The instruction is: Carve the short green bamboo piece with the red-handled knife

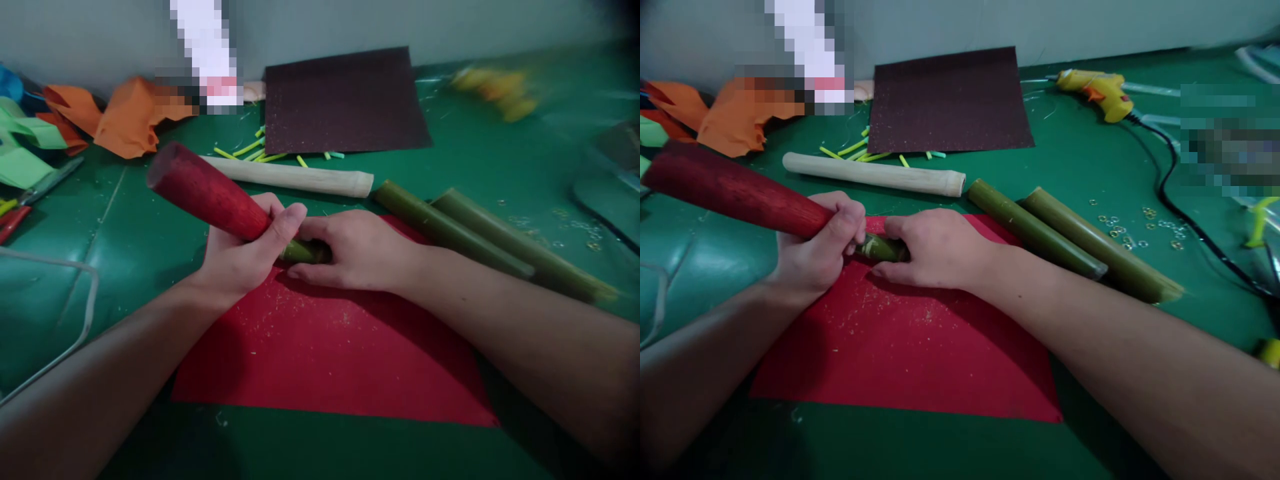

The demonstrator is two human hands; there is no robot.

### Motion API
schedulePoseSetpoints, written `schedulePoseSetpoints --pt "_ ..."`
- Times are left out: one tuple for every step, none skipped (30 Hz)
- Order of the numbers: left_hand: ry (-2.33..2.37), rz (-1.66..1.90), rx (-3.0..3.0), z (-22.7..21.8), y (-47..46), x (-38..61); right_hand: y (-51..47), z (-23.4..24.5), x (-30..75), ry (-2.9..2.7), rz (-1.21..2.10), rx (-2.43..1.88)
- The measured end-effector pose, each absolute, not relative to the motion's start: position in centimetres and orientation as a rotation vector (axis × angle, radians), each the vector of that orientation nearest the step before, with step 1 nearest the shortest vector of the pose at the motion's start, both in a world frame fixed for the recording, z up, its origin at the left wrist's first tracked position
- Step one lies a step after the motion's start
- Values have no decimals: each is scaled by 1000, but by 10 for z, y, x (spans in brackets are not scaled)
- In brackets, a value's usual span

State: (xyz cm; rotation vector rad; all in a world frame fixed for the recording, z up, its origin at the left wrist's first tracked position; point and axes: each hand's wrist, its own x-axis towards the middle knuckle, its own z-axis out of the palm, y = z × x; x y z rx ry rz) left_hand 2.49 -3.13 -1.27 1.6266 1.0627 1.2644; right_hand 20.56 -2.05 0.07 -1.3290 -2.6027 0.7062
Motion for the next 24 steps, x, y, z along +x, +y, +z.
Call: schedulePoseSetpoints --pt "1072 1264 1625 -13 -32 25 -20 1 206 -2603 705 -1326" --pt "1085 1261 1622 -13 -32 24 -21 0 206 -2602 705 -1326" --pt "1100 1254 1616 -13 -32 24 -21 0 207 -2602 706 -1327" --pt "1109 1248 1615 -13 -32 24 -21 0 207 -2599 707 -1331" --pt "1110 1244 1617 -13 -32 24 -21 0 207 -2600 712 -1334" --pt "1106 1238 1622 -14 -32 24 -21 0 207 -2598 716 -1336" --pt "1101 1235 1629 -14 -32 24 -21 0 206 -2598 718 -1336" --pt "1093 1236 1635 -14 -32 24 -21 0 206 -2597 718 -1336" --pt "1085 1240 1641 -14 -32 25 -21 0 206 -2595 715 -1335" --pt "1081 1243 1645 -14 -32 25 -21 0 205 -2592 710 -1334" --pt "1079 1247 1646 -14 -32 26 -21 0 205 -2592 709 -1335" --pt "1078 1250 1646 -14 -32 26 -21 0 205 -2589 710 -1340" --pt "1079 1248 1647 -14 -32 26 -21 0 205 -2588 713 -1345" --pt "1079 1246 1647 -14 -32 26 -20 0 205 -2586 715 -1350" --pt "1079 1245 1648 -14 -33 26 -20 0 206 -2587 713 -1351" --pt "1082 1241 1651 -14 -33 26 -20 0 206 -2590 712 -1348" --pt "1088 1234 1657 -14 -33 25 -20 0 206 -2593 708 -1344" --pt "1098 1225 1664 -14 -34 24 -20 0 206 -2594 702 -1340" --pt "1106 1214 1670 -14 -34 23 -20 0 206 -2596 699 -1336" --pt "1110 1202 1675 -14 -35 22 -20 0 206 -2596 699 -1338" --pt "1109 1192 1676 -14 -35 21 -20 0 206 -2594 698 -1342" --pt "1100 1189 1674 -15 -36 21 -21 0 206 -2595 697 -1347" --pt "1085 1193 1670 -15 -36 20 -21 0 206 -2596 695 -1349" --pt "1067 1198 1668 -15 -36 20 -21 -1 206 -2598 695 -1346"
